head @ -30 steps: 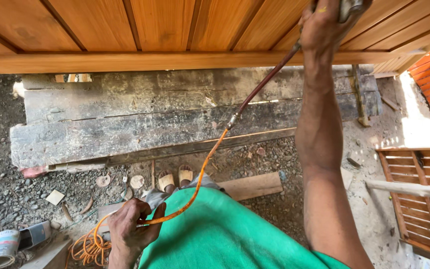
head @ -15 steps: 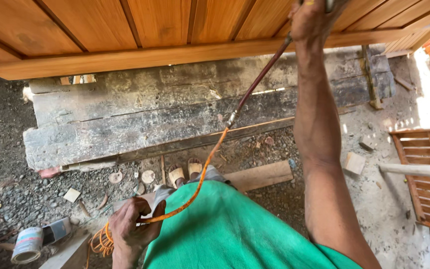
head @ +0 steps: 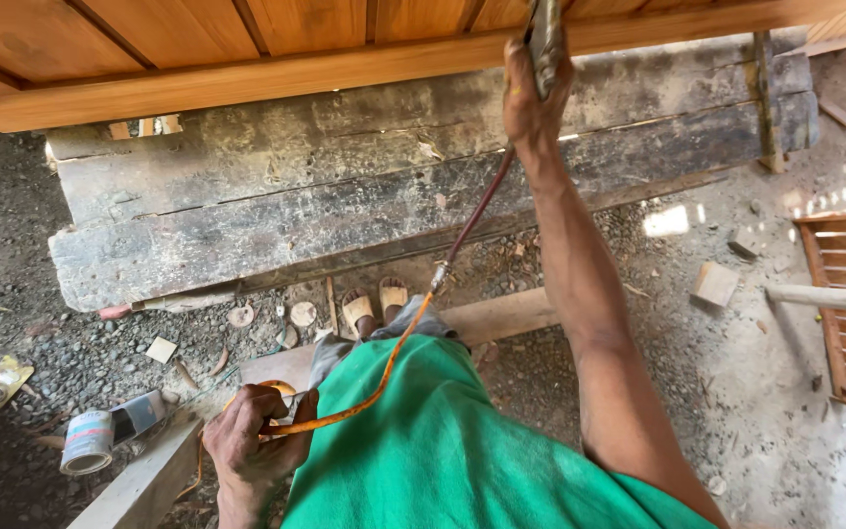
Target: The person uses a spray gun to apply a finish to wooden planks mounted on a wall. They move the spray gun steadily along the length of the planks, covering the surface with a fine mist.
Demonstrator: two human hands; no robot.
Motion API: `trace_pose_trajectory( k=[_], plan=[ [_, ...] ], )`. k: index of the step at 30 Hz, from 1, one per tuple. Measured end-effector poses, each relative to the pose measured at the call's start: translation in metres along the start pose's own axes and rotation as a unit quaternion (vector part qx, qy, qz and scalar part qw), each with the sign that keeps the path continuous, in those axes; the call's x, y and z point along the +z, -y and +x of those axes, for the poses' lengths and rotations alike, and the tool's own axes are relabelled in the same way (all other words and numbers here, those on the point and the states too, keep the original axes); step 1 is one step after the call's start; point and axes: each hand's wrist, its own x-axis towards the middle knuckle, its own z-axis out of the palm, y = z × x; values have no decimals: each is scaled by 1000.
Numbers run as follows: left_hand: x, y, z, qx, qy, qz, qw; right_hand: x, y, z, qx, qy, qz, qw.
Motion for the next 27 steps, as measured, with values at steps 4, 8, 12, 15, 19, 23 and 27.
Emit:
trace_pose_trajectory(
  k=[4,8,12,15,19,23,27],
  plan=[
    [3,0,3,-12,12,19,1000,14,-32,-27,125,9,22,992],
    [6,1,4,29,10,29,999,26,-60,-56,211,28,-21,977],
    [7,2,4,6,21,44,999,34,-79,-79,226,24,25,973],
    [10,2,4,9,18,47,999,36,-86,-85,231,5,7,973],
    [11,2,4,18,16,61,998,27,-86,-81,272,9,-51,961],
    [10,4,3,7,21,45,999,9,-82,-67,234,11,-25,972],
    [12,4,5,24,29,18,999,-12,-63,-38,209,25,-52,976]
  ],
)
